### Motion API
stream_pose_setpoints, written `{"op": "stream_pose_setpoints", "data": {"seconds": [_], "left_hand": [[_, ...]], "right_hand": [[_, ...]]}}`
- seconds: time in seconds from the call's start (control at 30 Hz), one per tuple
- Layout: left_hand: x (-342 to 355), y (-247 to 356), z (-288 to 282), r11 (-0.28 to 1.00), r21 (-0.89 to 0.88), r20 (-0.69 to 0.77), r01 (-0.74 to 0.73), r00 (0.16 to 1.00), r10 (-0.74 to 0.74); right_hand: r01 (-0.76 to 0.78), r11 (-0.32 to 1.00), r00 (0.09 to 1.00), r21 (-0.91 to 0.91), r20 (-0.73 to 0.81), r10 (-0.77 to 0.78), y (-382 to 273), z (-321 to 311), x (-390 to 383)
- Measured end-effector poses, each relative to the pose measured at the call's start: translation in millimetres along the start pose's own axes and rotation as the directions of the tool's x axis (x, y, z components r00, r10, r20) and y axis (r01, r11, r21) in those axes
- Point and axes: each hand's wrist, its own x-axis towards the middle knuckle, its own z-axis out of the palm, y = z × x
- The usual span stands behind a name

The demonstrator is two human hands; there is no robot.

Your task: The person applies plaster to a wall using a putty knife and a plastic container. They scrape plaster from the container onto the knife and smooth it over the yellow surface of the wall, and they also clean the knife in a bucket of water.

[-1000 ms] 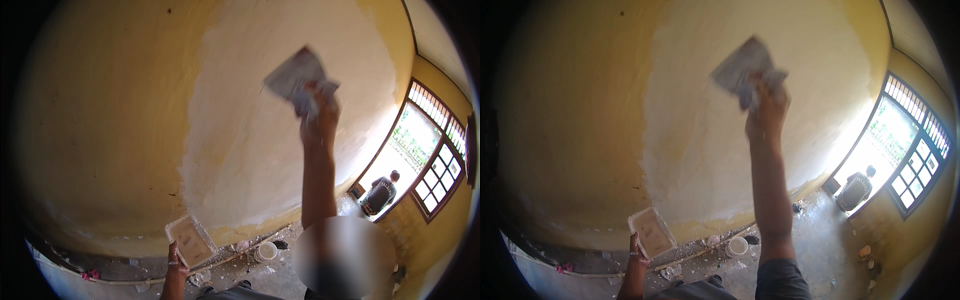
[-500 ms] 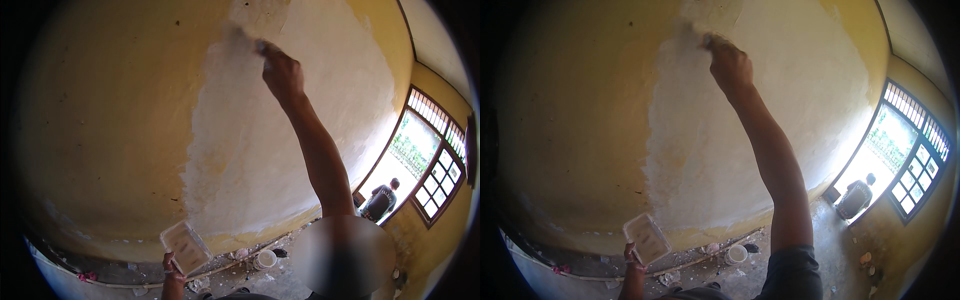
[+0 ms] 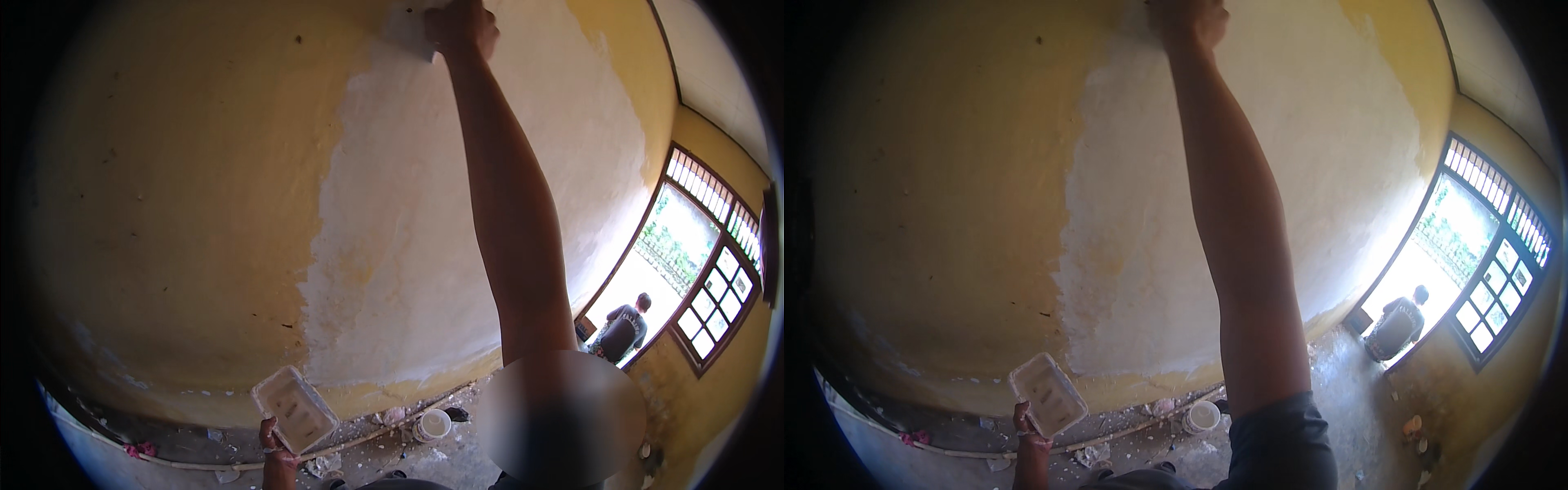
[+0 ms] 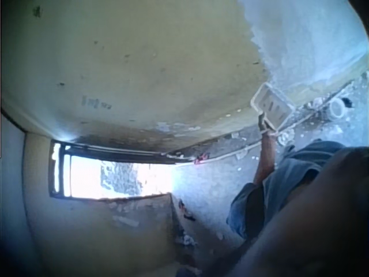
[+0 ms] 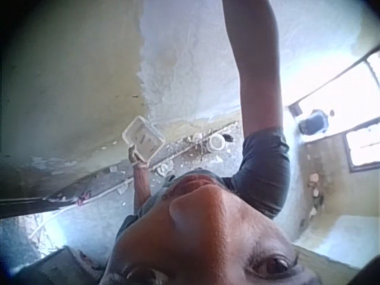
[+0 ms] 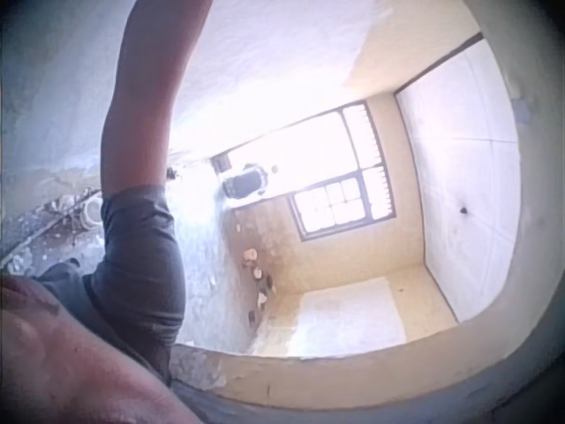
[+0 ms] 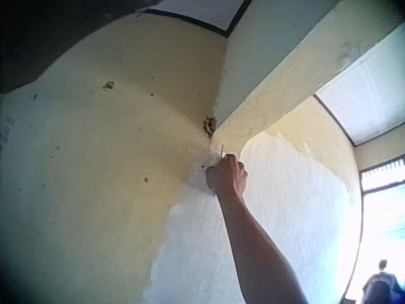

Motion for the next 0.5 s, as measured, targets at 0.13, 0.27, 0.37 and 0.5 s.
{"op": "stream_pose_setpoints", "data": {"seconds": [0.13,0.27,0.37,0.5], "left_hand": [[-10.7,6.5,4.9,1.0,-0.004,-0.027,0.004,1.0,-0.004],[-9.8,7.4,3.1,0.999,-0.004,-0.048,-0.035,0.998,0.034],[-5.2,-2.4,-0.9,1.0,-0.015,-0.067,0.008,0.998,-0.009],[-3.4,6.1,-18.2,0.999,-0.023,-0.059,-0.039,0.998,0.038]], "right_hand": [[0.278,0.934,0.961,-0.224,0.078,-0.267,-22.9,8.5,-26.3],[0.527,0.847,0.85,0.073,-0.039,-0.525,12.4,-23.8,-7.6],[0.581,0.778,0.812,-0.238,0.112,-0.572,72.4,15.3,-0.3],[0.71,0.704,0.7,-0.032,-0.082,-0.709,116.3,40.4,-91.9]]}}
